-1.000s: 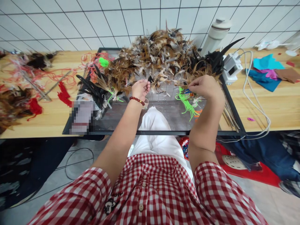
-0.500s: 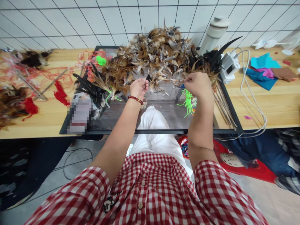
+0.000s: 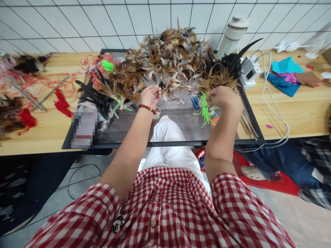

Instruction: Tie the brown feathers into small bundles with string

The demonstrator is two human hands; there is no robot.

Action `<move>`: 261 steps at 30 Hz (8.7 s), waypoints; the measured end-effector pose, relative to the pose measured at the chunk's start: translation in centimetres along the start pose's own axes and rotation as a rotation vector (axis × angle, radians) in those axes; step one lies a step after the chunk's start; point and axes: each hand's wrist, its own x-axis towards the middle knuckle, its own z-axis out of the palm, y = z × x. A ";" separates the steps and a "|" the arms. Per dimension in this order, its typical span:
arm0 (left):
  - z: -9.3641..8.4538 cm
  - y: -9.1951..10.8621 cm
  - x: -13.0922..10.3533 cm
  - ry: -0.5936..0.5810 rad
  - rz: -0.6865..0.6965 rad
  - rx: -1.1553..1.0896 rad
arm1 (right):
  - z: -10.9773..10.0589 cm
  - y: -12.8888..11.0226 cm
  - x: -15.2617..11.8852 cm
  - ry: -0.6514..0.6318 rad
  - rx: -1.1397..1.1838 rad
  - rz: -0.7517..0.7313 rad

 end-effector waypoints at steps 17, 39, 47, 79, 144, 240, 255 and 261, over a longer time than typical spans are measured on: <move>-0.2 0.0 0.1 0.005 -0.007 -0.025 | 0.6 0.0 0.7 0.468 0.790 -0.078; -0.6 -0.6 -0.1 -0.209 -0.119 0.068 | 9.1 -11.8 6.1 0.038 1.223 -0.423; -0.7 -0.4 -0.2 -0.337 -0.172 0.102 | 9.5 -11.8 6.4 0.126 1.231 -0.444; -0.4 -1.1 -1.1 -0.461 -0.138 0.204 | 7.5 -10.3 5.1 0.187 1.247 -0.357; -0.1 -1.1 -0.8 -0.346 -0.120 0.048 | 8.3 -9.8 4.7 -0.029 1.390 -0.268; 0.2 -0.9 -1.5 -0.286 -0.079 -0.008 | 7.7 -9.6 4.3 0.269 1.100 -0.485; 0.2 -0.8 -1.7 -0.326 -0.234 -0.127 | 8.8 -9.0 4.6 0.447 0.570 -0.806; 0.0 -0.7 -1.5 -0.311 -0.279 -0.152 | 8.9 -8.5 5.3 0.432 0.537 -0.983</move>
